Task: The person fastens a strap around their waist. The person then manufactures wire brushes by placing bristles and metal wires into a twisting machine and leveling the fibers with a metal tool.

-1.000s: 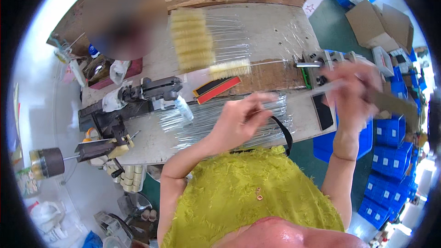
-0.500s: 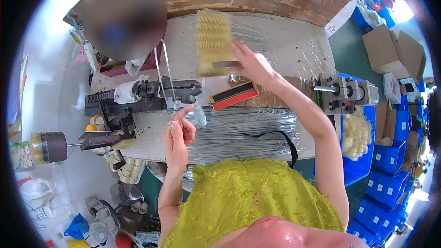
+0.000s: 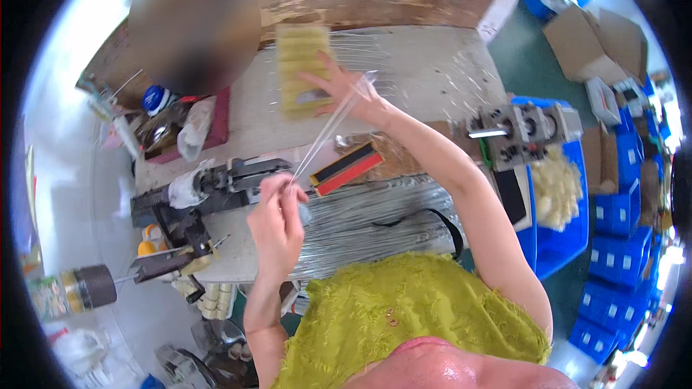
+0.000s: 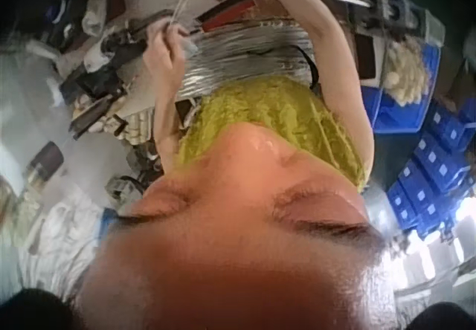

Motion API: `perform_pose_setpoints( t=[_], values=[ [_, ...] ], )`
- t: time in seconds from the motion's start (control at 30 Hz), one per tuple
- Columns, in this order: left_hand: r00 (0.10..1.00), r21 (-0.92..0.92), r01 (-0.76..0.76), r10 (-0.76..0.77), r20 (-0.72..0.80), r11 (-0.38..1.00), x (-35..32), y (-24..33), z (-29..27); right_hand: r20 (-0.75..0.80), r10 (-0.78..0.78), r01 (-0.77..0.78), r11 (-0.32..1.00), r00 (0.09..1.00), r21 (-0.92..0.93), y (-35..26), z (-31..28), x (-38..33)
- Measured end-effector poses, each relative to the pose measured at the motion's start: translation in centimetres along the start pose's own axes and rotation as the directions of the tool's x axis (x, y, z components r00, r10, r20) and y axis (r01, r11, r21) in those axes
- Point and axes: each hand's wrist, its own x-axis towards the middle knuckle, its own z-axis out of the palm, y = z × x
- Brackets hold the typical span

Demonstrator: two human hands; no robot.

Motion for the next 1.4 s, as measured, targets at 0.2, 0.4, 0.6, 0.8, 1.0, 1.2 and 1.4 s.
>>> perform_pose_setpoints(
  t=[0.2, 0.4, 0.6, 0.8, 1.0, 1.2, 1.4],
  values=[
    [0.784, 0.374, -0.617, 0.58, 0.219, 0.693, 8.7, 0.4, 9.2, -0.016, -0.404, 0.394, 0.898, 0.914, -0.195, -3.1, -4.5, -9.6],
    [0.841, 0.125, -0.37, 0.274, 0.466, 0.921, 7.8, 1.0, 7.3, -0.175, -0.127, 0.061, 0.938, 0.976, -0.34, -2.5, -14.9, -17.2],
    [0.839, 0.202, -0.48, 0.38, 0.39, 0.853, 5.6, 0.5, 5.4, -0.076, -0.156, 0.102, 0.875, 0.985, -0.473, 0.8, -13.8, -18.2],
    [0.8, 0.475, -0.6, 0.475, 0.367, 0.643, 3.0, -0.3, 2.4, -0.075, -0.266, 0.258, 0.961, 0.961, -0.099, -6.4, -11.8, -11.8],
    [0.952, 0.385, -0.078, 0.183, -0.245, 0.92, -1.3, -2.6, -0.9, -0.065, -0.238, 0.246, 0.943, 0.969, 0.224, -8.9, -8.0, -5.8],
    [0.729, -0.715, 0.679, -0.275, 0.627, 0.17, -5.7, -7.2, 5.6, 0.047, -0.201, 0.165, 0.897, 0.978, 0.411, -9.9, -7.0, -4.6],
    [0.893, -0.905, 0.399, -0.161, 0.42, -0.146, -4.6, -10.9, -0.8, 0.139, -0.137, 0.05, 0.865, 0.981, 0.499, -9.6, -6.8, -4.3]
  ],
)
